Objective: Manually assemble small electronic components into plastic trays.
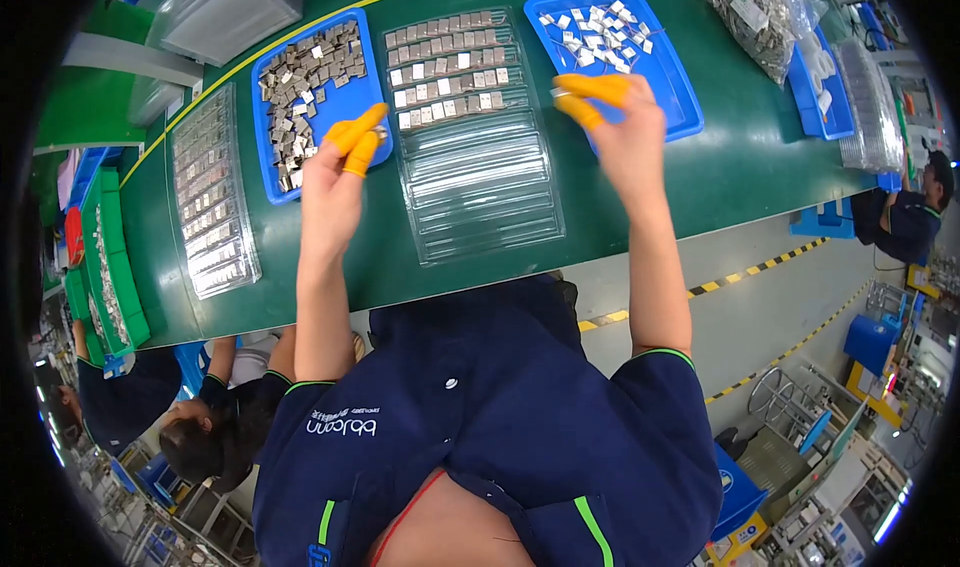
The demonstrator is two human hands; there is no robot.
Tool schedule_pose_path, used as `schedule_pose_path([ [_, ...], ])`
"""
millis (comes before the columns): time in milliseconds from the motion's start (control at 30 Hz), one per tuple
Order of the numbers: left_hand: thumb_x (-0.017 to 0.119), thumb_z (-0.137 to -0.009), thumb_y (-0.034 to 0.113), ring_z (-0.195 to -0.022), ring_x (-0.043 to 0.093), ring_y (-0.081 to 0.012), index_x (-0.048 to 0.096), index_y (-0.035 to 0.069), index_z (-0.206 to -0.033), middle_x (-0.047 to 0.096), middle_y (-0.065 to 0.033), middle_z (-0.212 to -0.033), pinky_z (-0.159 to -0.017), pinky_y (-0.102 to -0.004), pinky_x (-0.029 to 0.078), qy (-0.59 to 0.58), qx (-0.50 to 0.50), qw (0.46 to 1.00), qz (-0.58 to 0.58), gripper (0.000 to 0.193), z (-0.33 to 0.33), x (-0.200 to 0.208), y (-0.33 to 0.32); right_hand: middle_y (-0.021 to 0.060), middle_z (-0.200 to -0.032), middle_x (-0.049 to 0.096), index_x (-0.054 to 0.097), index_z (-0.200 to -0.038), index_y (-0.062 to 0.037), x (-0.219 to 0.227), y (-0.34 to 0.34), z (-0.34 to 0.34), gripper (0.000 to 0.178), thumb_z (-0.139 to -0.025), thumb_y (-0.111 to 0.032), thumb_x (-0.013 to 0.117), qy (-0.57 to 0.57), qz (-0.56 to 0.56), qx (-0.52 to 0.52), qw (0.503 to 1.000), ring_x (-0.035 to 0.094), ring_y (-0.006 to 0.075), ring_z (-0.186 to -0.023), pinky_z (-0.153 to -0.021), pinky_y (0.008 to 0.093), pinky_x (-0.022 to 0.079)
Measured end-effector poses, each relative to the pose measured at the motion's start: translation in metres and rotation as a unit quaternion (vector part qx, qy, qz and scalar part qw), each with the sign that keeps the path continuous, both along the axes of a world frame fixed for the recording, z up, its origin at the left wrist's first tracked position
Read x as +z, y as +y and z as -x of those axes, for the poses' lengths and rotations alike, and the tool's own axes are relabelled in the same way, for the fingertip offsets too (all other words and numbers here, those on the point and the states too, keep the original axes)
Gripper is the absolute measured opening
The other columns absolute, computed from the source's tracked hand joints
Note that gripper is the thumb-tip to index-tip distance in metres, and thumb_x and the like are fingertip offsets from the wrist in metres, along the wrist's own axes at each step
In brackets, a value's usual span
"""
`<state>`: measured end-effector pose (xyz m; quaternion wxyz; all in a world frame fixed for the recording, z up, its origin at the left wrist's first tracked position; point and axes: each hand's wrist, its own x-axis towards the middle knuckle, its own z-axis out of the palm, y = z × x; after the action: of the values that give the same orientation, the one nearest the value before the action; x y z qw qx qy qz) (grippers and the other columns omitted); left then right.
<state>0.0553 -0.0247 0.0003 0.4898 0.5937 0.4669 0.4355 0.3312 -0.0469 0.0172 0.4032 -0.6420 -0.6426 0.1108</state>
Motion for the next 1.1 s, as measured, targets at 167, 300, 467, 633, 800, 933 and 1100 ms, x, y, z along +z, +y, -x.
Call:
schedule_pose_path([
  [167, 0.064, -0.076, -0.003, -0.076, 0.059, -0.0133, 0.059, -0.008, -0.102, 0.062, -0.0108, -0.09, -0.07, -0.0217, 0.048, -0.156, 0.01, 0.978, 0.136, 0.027, -0.028, 0.003, -0.007, 0.0064, -0.085, 0.065, 0.069, -0.091, -0.0052, -0.002, -0.002, 0.041, 0.02, -0.07, -0.003, 0.069, 0.17, 0.065, 0.124, 0.975, 0.057, 0.0159, -0.082, -0.076, 0.0256, 0.045],
  [300, 0.067, -0.074, -0.004, -0.078, 0.062, -0.0166, 0.06, -0.01, -0.097, 0.063, -0.0152, -0.09, -0.07, -0.0251, 0.052, -0.194, 0.007, 0.97, 0.143, 0.025, -0.027, 0.004, -0.01, 0.0066, -0.088, 0.066, 0.067, -0.094, -0.0044, 0.002, -0.005, 0.06, 0.018, -0.076, -0.003, 0.064, 0.356, 0.195, 0.106, 0.908, 0.059, 0.0156, -0.082, -0.077, 0.0249, 0.046],
  [467, 0.066, -0.074, -0.004, -0.081, 0.062, -0.0173, 0.061, -0.009, -0.097, 0.063, -0.0146, -0.093, -0.073, -0.026, 0.052, -0.201, 0.006, 0.969, 0.144, 0.024, -0.027, 0.006, -0.017, 0.0071, -0.087, 0.065, 0.065, -0.096, -0.001, 0.002, -0.009, 0.075, 0.02, -0.076, -0.002, 0.064, 0.323, 0.139, 0.133, 0.927, 0.059, 0.0142, -0.08, -0.075, 0.0251, 0.046],
  [633, 0.066, -0.075, -0.003, -0.081, 0.061, -0.0165, 0.062, -0.008, -0.098, 0.063, -0.0129, -0.094, -0.074, -0.0256, 0.051, -0.195, -0.002, 0.97, 0.144, 0.024, -0.023, 0.004, -0.022, 0.0068, -0.085, 0.065, 0.064, -0.091, 0.0001, 0.01, -0.014, 0.077, 0.017, -0.074, -0.002, 0.067, 0.256, 0.124, 0.137, 0.949, 0.06, 0.0137, -0.078, -0.074, 0.0249, 0.046],
  [800, 0.066, -0.075, -0.004, -0.079, 0.061, -0.0156, 0.062, -0.008, -0.096, 0.063, -0.0129, -0.093, -0.073, -0.0249, 0.051, -0.215, 0.002, 0.964, 0.155, 0.022, -0.023, 0.006, -0.024, 0.0069, -0.084, 0.066, 0.065, -0.09, -0.0002, 0.016, -0.015, 0.077, 0.017, -0.074, -0.003, 0.068, 0.225, 0.117, 0.13, 0.959, 0.06, 0.0136, -0.078, -0.074, 0.0247, 0.046],
  [933, 0.066, -0.074, -0.003, -0.08, 0.061, -0.0157, 0.063, -0.007, -0.096, 0.063, -0.0123, -0.094, -0.074, -0.0252, 0.051, -0.198, 0.002, 0.97, 0.14, 0.022, -0.023, 0.003, -0.024, 0.0071, -0.083, 0.066, 0.066, -0.09, -0.0008, 0.013, -0.018, 0.075, 0.017, -0.073, -0.002, 0.068, 0.187, 0.111, 0.141, 0.966, 0.06, 0.0137, -0.079, -0.075, 0.0249, 0.046],
  [1100, 0.068, -0.073, -0.002, -0.079, 0.061, -0.0125, 0.063, -0.006, -0.096, 0.064, -0.0108, -0.091, -0.074, -0.0239, 0.05, -0.099, -0.053, 0.991, 0.078, 0.024, -0.032, 0.011, -0.023, 0.0072, -0.083, 0.066, 0.066, -0.088, 0.0003, 0.013, -0.02, 0.064, 0.016, -0.072, -0.002, 0.068, 0.116, 0.083, 0.158, 0.977, 0.059, 0.0136, -0.082, -0.078, 0.0252, 0.045],
])
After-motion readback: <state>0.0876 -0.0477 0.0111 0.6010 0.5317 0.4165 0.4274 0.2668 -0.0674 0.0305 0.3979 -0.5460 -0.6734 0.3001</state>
